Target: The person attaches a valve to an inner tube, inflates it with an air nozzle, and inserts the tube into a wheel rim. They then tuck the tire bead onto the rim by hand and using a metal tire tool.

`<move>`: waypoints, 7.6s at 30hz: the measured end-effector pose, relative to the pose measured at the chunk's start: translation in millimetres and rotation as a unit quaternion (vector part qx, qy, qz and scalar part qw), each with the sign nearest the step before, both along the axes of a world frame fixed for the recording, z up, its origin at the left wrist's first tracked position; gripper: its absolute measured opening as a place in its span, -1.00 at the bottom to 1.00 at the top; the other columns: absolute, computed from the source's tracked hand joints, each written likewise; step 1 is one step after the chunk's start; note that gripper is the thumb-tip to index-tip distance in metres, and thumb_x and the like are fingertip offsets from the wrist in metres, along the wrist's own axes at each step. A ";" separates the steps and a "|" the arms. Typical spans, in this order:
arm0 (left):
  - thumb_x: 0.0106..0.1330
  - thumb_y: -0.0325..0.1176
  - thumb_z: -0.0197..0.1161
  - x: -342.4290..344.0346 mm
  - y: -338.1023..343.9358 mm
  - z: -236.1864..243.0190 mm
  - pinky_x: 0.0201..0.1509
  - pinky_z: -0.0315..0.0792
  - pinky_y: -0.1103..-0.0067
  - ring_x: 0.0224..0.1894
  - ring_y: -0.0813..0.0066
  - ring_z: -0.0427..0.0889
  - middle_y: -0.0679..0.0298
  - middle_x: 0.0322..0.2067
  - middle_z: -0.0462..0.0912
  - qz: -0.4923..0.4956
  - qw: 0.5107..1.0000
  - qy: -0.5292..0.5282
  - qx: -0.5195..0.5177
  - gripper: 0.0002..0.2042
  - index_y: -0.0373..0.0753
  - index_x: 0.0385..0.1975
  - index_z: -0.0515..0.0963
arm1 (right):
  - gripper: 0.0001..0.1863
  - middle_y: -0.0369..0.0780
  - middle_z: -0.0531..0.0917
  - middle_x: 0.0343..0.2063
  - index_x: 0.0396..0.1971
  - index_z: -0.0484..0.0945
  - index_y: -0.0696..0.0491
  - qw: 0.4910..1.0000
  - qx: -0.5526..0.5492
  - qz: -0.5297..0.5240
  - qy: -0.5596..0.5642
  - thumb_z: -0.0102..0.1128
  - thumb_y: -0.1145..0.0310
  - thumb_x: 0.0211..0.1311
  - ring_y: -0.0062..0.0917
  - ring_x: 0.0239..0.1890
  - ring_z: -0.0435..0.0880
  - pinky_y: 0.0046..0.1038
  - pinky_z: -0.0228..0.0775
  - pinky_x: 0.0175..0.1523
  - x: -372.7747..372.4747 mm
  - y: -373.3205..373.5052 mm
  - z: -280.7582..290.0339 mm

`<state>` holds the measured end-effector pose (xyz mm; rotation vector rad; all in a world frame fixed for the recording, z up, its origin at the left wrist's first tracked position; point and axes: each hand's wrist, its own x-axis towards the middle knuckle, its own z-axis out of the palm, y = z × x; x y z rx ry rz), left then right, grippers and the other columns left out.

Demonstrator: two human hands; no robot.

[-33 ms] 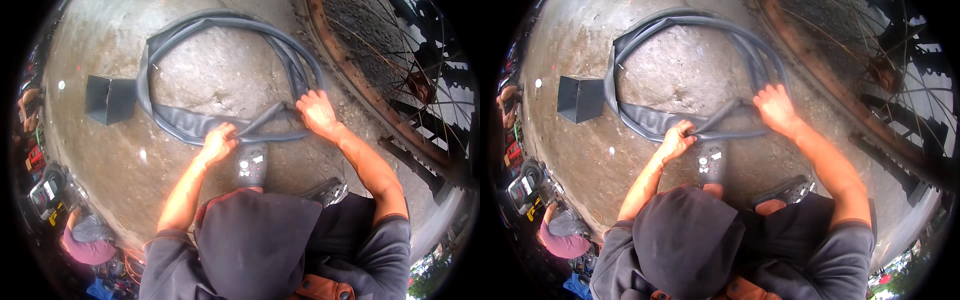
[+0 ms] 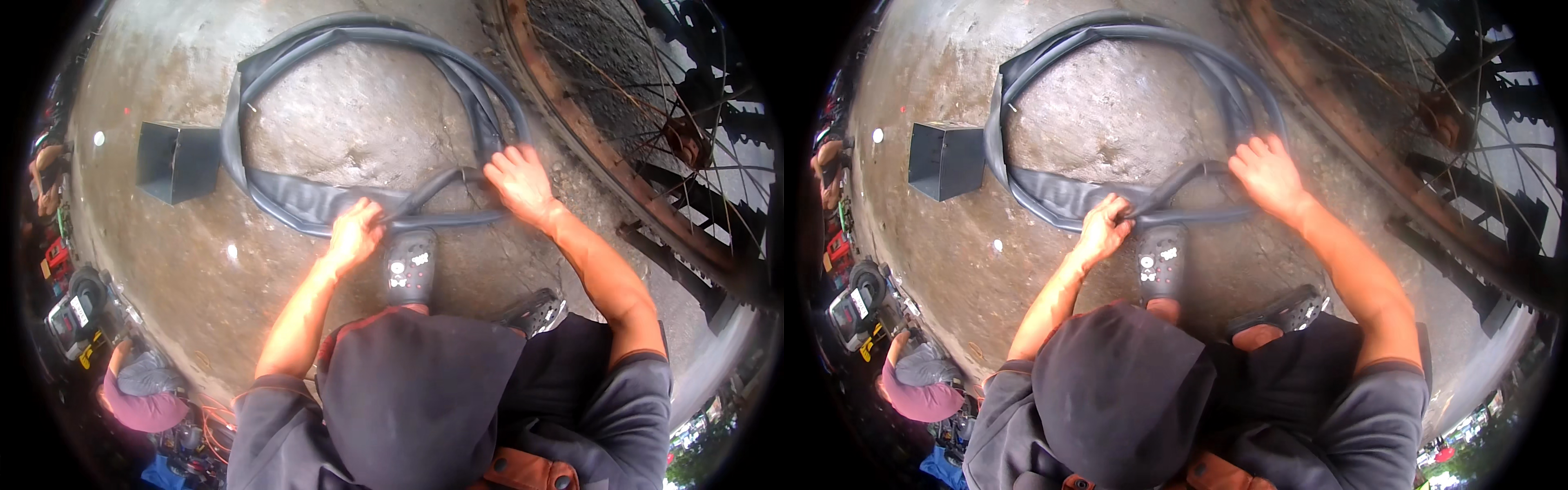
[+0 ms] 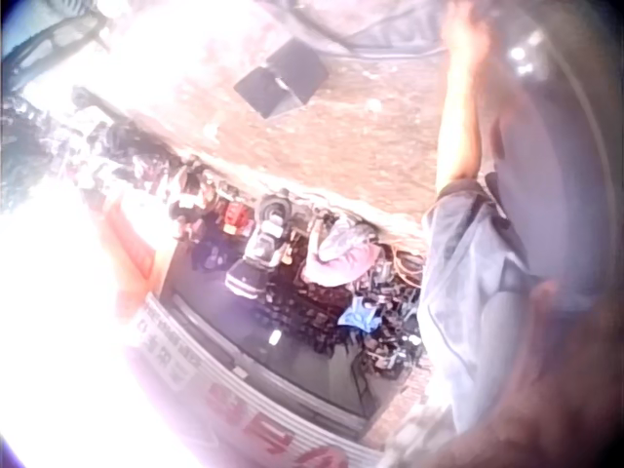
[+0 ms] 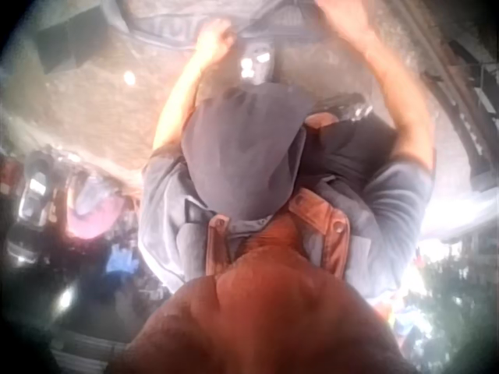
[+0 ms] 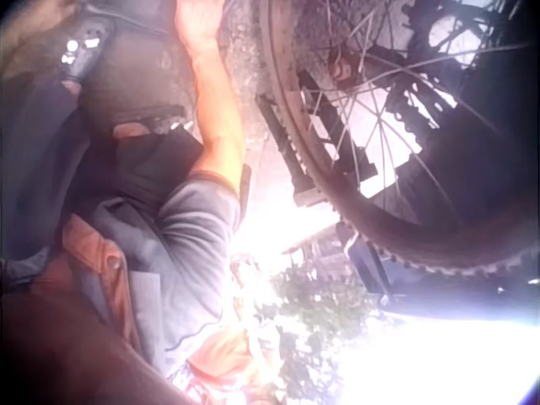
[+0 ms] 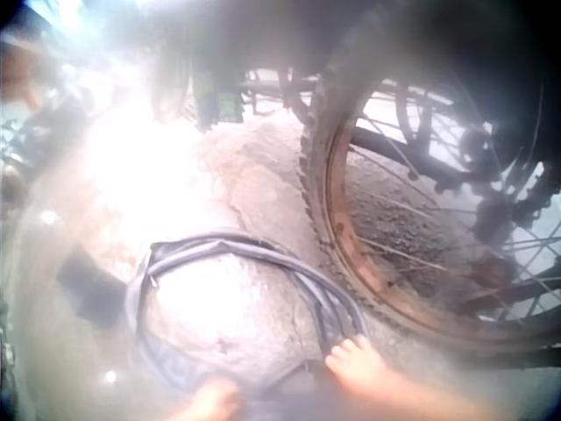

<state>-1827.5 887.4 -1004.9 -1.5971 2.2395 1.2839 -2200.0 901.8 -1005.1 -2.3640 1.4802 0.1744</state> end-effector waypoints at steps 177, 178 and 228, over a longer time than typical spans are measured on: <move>0.08 -0.35 0.43 105.6 -44.5 52.8 -0.13 0.56 0.26 -0.17 0.08 0.59 0.17 -0.25 0.52 -0.152 0.954 -0.158 -0.206 -0.73 -0.20 -0.26 0.52 | -0.04 -0.02 0.47 0.08 0.37 0.27 0.20 0.956 0.150 -0.120 -0.222 0.53 0.12 0.01 -0.11 0.16 0.47 -0.12 0.37 0.22 206.2 -3.9 21.9; 0.09 -0.35 0.43 109.3 -48.2 55.0 -0.13 0.56 0.25 -0.17 0.08 0.59 0.16 -0.24 0.52 -0.168 0.947 -0.174 -0.211 -0.72 -0.20 -0.25 0.52 | -0.10 -0.04 0.48 0.03 0.35 0.31 0.19 0.955 0.124 -0.123 -0.238 0.49 0.19 0.01 -0.13 0.12 0.48 -0.13 0.37 0.18 214.7 -4.4 17.7; 0.32 -0.21 0.38 -193.8 -215.4 -45.0 -0.51 0.55 0.43 -0.50 0.36 0.64 0.11 -0.42 0.65 0.420 0.852 0.251 0.187 -0.60 -0.50 -0.12 0.56 | -0.68 -0.05 0.62 0.02 0.07 0.59 0.08 0.885 -0.110 -0.445 -0.078 0.14 0.37 0.36 -0.08 0.09 0.57 -0.17 0.42 0.18 23.3 -108.0 -57.5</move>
